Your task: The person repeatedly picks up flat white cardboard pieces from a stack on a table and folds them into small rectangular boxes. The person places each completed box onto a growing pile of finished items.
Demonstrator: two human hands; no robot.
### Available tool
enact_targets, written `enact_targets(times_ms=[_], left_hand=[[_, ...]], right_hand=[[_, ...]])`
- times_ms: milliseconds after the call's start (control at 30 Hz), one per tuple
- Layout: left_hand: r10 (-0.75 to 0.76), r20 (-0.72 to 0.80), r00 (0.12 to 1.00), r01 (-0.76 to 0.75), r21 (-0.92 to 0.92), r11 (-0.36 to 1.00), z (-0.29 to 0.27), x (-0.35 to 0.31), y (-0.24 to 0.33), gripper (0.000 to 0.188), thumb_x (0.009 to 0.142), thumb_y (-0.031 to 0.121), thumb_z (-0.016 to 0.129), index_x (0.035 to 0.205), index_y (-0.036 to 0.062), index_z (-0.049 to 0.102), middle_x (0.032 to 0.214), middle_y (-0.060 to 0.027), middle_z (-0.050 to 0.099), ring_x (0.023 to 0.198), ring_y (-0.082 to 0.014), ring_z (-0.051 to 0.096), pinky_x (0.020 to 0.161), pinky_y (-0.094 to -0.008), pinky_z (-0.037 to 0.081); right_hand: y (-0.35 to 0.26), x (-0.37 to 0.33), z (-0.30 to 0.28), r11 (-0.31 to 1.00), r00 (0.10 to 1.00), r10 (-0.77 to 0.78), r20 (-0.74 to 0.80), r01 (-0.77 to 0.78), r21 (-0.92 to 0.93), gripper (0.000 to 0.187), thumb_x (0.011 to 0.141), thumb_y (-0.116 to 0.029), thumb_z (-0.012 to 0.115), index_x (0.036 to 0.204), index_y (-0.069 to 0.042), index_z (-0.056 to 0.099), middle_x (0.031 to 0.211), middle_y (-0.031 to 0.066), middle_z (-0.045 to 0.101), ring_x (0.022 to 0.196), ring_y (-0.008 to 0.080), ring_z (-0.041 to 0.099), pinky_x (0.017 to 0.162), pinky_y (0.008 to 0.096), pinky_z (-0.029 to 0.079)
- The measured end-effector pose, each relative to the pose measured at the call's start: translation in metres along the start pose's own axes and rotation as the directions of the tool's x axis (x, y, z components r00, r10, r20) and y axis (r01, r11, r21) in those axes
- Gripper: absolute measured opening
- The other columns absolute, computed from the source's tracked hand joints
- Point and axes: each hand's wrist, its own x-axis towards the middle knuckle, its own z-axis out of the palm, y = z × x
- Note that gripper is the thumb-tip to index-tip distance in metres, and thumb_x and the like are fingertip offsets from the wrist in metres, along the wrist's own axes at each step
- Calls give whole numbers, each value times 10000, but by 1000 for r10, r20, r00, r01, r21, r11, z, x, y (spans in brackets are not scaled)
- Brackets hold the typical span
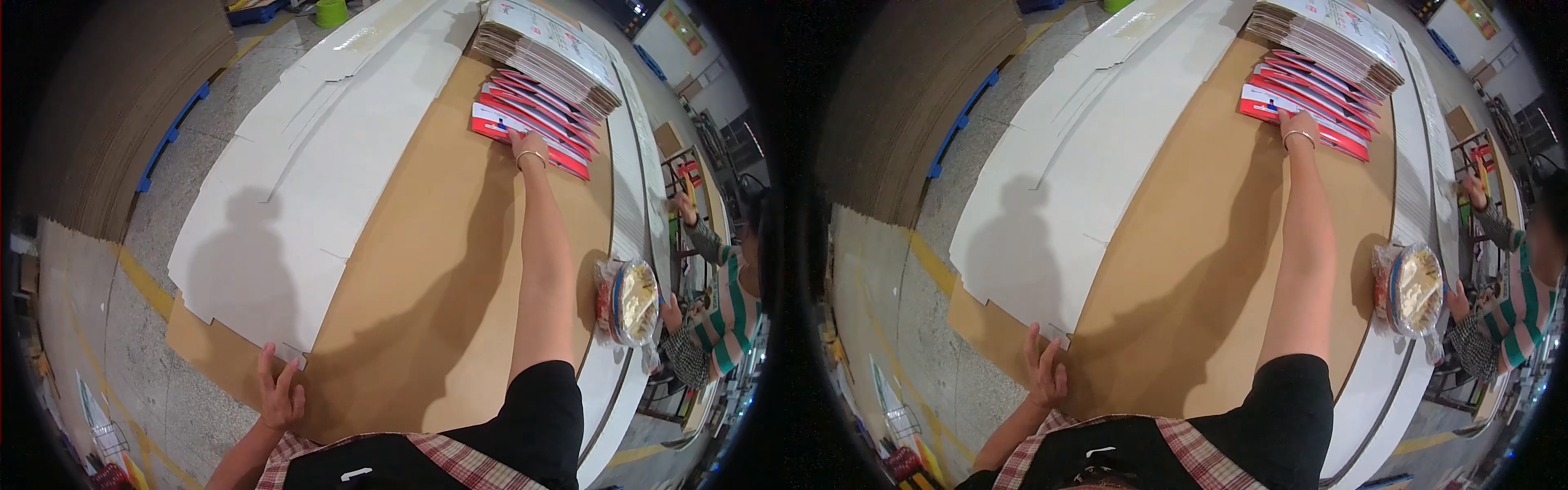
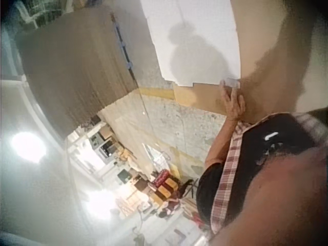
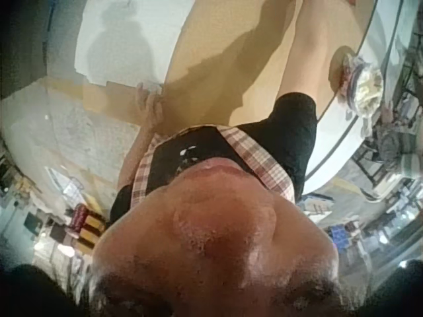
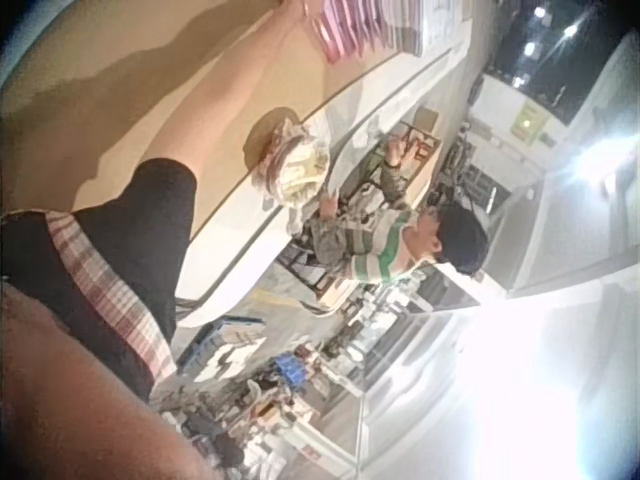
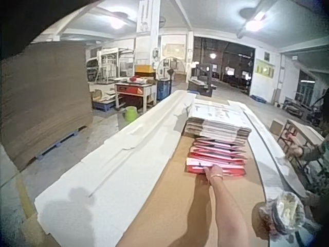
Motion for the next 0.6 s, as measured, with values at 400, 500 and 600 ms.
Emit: enact_targets(times_ms=[400,500,600], left_hand=[[3,-45,999,-3,11,1000,5,0,-3,476,808,54,560,1283,33,579,1517,-323,280,1396,-535,296,1148,-580,283],[11,-75,997,-11,4,1000,3,7,0,485,817,48,568,1302,29,557,1512,-323,291,1395,-523,306,1142,-581,288],[-43,-158,986,38,-30,999,5,12,3,505,831,51,578,1332,26,523,1506,-321,300,1395,-503,318,1127,-578,307]], right_hand=[[31,-73,35,820,867,-451,-212,497,286,579,847,-237,660,1369,-34,511,1286,204,581,1187,351,555,1020,444,436],[25,-189,9,815,815,-579,-29,579,3,552,906,-311,563,1434,-165,490,1497,135,443,1413,339,359,1148,530,290],[11,-301,-3,827,841,-533,87,541,-156,597,976,-455,487,1506,-197,394,1601,139,280,1470,388,236,1170,587,189]])
